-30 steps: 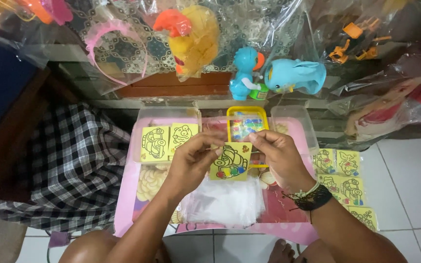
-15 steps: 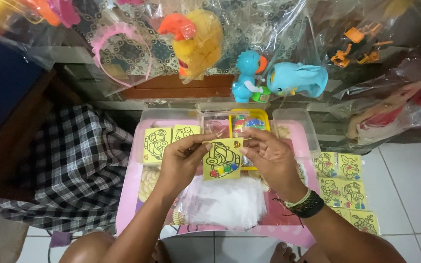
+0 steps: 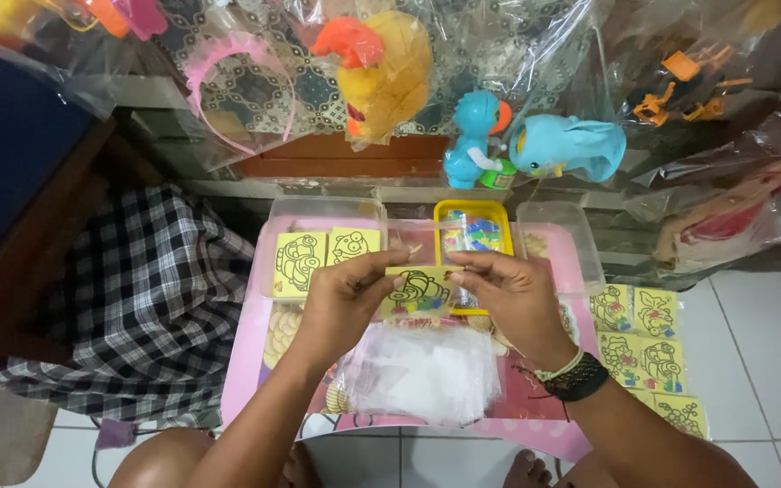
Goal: Packing small illustrated cards and colorful materials into plastic bags to create kits.
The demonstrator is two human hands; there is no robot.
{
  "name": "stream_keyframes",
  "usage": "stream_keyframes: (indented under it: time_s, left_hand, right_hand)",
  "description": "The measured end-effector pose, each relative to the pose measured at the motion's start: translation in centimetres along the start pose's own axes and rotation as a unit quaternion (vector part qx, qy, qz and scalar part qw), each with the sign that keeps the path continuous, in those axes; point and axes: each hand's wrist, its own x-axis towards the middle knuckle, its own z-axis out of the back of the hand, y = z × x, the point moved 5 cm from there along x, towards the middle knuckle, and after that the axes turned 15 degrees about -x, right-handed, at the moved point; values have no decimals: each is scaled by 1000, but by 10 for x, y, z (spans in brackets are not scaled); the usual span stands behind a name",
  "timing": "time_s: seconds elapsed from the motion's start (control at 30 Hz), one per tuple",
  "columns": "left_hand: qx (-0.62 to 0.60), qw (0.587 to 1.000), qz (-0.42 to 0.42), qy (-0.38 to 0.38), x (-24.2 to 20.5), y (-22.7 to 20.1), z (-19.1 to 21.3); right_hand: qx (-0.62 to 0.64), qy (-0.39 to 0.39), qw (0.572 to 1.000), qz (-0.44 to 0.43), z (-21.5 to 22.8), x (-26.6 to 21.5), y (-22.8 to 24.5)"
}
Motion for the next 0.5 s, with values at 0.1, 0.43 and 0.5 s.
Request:
stream_keyframes:
  time_s: [0.1,0.43,0.5]
  left_hand:
    - [55,998,11,2,-1,-6,2]
    - [128,990,47,-36,1,12,8]
    - [127,991,22,-21,4,8,6]
  right_hand:
    - [-18,-4,1000,-4,2,1,-3]
    - [-112,-9,993,46,-3,6,-20]
    - [-85,3,996,19,-6,7,-23]
